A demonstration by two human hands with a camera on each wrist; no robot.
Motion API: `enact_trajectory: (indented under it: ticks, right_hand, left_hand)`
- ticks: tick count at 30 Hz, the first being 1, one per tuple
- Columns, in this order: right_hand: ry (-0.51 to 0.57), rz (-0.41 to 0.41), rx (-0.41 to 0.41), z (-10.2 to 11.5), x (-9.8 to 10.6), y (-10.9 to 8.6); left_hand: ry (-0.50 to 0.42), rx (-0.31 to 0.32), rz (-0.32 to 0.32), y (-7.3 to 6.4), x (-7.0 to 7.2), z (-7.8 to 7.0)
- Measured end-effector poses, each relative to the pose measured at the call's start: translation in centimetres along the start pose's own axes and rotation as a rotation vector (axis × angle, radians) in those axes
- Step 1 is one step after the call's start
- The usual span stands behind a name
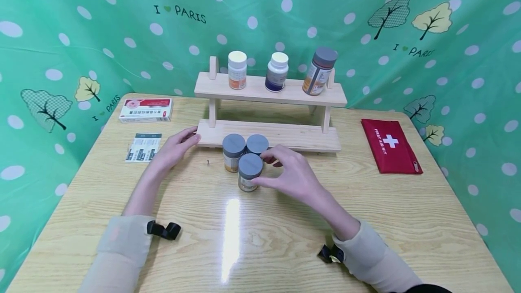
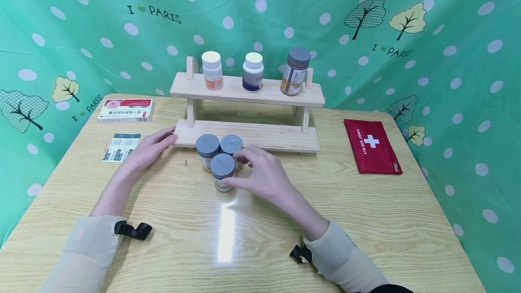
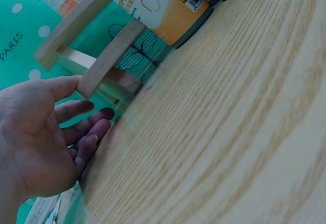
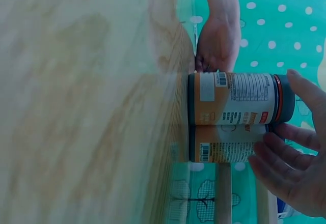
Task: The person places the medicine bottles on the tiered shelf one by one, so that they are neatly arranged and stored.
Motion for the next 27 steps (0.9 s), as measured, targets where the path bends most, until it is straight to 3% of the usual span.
enact_trajectory:
  ticks: [12,27]
  right_hand:
    - [-0.181,-0.089,0.077,0.8,0.0,-0.2]
    - [-0.234,-0.12,0.086,1.3,-0.1,-0.2]
  left_hand:
    - [-0.017,-0.013,-0.001,0.3,-0.1,0.2]
    - [0.005,0.0,-0.001,0.6,0.0,0.5]
Point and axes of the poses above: each hand's wrist, its own y-axis towards the middle knuckle, its own x-axis out of the back of the hand, z = x × y, the point moved 7 cm from there along y, towards the middle knuckle, and after that the axes turned 7 degrees about -z, right-handed, at the moved point
